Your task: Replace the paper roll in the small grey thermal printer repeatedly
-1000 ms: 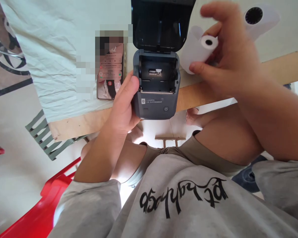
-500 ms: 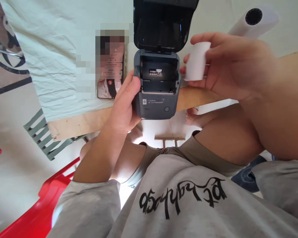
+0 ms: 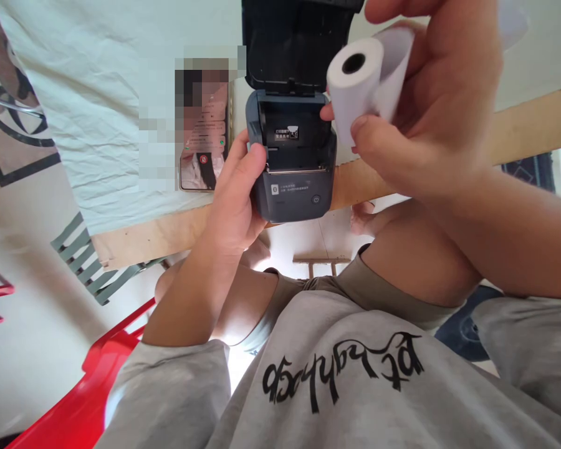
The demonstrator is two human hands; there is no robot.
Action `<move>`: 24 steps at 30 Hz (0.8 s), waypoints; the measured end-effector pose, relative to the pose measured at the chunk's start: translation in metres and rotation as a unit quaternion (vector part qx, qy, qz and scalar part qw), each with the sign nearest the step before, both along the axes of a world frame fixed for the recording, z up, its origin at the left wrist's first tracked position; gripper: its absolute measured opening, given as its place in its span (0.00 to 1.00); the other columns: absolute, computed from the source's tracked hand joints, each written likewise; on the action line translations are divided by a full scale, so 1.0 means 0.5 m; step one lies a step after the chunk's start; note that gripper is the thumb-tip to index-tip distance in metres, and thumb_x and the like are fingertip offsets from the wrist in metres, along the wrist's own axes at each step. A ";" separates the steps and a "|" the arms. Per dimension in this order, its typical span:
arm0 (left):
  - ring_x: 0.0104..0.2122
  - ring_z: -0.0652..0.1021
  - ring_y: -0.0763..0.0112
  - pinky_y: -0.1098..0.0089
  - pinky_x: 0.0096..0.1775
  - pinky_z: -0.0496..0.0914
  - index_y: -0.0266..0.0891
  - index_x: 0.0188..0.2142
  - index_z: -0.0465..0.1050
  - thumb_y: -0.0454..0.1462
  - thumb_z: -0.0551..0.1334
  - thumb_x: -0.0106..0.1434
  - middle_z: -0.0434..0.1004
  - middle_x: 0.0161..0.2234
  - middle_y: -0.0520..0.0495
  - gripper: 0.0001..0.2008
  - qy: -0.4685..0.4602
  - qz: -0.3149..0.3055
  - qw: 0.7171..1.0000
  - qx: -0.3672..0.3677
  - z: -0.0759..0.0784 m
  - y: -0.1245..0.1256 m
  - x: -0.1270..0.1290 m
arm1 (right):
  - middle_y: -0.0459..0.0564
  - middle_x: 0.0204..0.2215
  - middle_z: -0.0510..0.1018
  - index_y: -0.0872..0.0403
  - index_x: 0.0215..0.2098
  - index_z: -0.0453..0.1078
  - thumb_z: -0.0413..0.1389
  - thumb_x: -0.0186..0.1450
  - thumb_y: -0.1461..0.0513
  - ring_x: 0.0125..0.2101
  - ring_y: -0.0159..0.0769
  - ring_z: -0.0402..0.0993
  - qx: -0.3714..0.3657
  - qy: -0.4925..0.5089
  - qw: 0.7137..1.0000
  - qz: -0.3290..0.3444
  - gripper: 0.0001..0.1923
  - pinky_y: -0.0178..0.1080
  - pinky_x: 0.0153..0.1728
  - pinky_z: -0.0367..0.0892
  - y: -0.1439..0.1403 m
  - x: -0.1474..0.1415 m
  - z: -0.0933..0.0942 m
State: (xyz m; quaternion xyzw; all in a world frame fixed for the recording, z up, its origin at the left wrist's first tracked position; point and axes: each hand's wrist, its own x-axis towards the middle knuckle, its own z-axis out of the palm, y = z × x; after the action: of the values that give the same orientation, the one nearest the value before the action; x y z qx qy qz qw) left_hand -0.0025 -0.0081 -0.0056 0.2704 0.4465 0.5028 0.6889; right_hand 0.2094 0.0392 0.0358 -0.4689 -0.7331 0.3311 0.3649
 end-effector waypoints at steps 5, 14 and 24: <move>0.56 0.82 0.59 0.62 0.57 0.78 0.49 0.51 0.76 0.52 0.66 0.68 0.82 0.51 0.51 0.17 0.030 0.007 0.999 0.023 -0.007 -0.004 -0.002 | 0.45 0.51 0.74 0.49 0.53 0.70 0.53 0.68 0.59 0.50 0.29 0.74 0.126 -0.045 0.990 0.053 0.15 0.35 0.54 0.74 -0.003 -0.016 -0.005; 0.55 0.82 0.62 0.66 0.59 0.75 0.45 0.51 0.72 0.52 0.67 0.67 0.82 0.45 0.50 0.20 0.018 0.019 0.999 0.046 0.001 -0.012 0.014 | 0.45 0.48 0.79 0.51 0.52 0.71 0.51 0.65 0.65 0.44 0.32 0.75 0.249 -0.141 0.958 0.018 0.18 0.36 0.41 0.71 -0.002 -0.052 -0.026; 0.57 0.81 0.59 0.64 0.58 0.77 0.46 0.50 0.74 0.53 0.67 0.66 0.82 0.45 0.50 0.20 0.027 0.022 0.998 0.051 -0.006 -0.012 0.009 | 0.47 0.39 0.79 0.53 0.37 0.69 0.52 0.63 0.65 0.40 0.34 0.76 0.310 -0.087 0.944 0.078 0.05 0.39 0.41 0.70 0.021 -0.042 -0.064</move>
State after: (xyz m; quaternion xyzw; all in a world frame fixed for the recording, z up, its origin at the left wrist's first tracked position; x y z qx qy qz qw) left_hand 0.0018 -0.0139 -0.0087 0.3085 0.4448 0.5325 0.6507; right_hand 0.1884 0.0499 0.0039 -0.3009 -0.8626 0.0732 0.3999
